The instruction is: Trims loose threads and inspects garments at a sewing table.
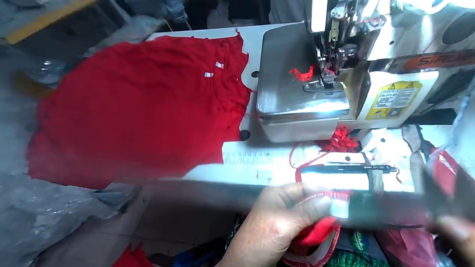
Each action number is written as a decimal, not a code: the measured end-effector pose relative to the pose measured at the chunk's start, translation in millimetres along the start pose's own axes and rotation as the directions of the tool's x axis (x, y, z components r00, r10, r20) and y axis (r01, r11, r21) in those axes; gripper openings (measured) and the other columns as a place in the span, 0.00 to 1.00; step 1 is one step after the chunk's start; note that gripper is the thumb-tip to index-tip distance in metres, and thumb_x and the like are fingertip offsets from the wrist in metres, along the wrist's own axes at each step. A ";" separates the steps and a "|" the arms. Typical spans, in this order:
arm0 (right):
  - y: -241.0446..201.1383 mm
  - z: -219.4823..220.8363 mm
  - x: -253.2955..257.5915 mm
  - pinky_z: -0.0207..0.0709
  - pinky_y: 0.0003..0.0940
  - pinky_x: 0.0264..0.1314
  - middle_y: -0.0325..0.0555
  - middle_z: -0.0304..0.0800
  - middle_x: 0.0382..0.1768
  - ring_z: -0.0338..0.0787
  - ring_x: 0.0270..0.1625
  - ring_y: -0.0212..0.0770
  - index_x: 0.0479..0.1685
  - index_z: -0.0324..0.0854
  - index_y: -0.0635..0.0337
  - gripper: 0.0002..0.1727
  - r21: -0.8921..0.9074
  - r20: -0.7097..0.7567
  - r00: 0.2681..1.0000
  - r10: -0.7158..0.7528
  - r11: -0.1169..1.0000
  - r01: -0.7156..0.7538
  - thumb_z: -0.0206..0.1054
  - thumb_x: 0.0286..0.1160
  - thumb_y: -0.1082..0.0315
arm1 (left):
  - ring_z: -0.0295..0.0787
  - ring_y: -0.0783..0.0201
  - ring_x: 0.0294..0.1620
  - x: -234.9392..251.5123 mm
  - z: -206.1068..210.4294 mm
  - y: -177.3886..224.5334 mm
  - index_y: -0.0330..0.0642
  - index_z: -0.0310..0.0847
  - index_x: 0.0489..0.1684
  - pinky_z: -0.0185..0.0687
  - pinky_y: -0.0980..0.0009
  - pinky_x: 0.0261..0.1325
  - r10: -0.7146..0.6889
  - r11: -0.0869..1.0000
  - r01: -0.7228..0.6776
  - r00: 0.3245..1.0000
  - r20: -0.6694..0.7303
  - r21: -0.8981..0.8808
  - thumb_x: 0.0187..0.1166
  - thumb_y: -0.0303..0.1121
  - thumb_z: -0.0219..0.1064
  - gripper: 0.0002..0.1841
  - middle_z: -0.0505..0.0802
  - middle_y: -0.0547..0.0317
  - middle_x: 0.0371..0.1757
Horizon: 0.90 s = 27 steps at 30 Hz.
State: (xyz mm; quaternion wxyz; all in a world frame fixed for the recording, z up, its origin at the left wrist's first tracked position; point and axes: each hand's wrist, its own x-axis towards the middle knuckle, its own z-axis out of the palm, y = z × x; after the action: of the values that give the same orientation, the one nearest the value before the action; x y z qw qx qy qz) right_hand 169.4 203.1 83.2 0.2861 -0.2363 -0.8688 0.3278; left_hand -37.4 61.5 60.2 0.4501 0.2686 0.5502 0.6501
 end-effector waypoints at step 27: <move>-37.3 41.0 1.4 0.82 0.18 0.32 0.27 0.89 0.34 0.88 0.32 0.20 0.63 0.74 0.61 0.12 0.650 0.467 0.874 0.130 0.620 -0.440 0.51 0.92 0.70 | 0.90 0.78 0.40 0.7 -1.0 8.9 0.42 0.94 0.43 0.87 0.80 0.46 0.256 0.961 -0.262 0.964 0.075 0.086 0.80 0.30 0.67 0.08 0.95 0.64 0.39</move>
State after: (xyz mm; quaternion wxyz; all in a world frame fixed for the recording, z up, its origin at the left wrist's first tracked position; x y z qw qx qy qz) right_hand 133.3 161.1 84.5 0.1280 -0.1699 -0.6477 0.7316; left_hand -41.1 61.8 68.3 0.3649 0.3796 0.5261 0.6678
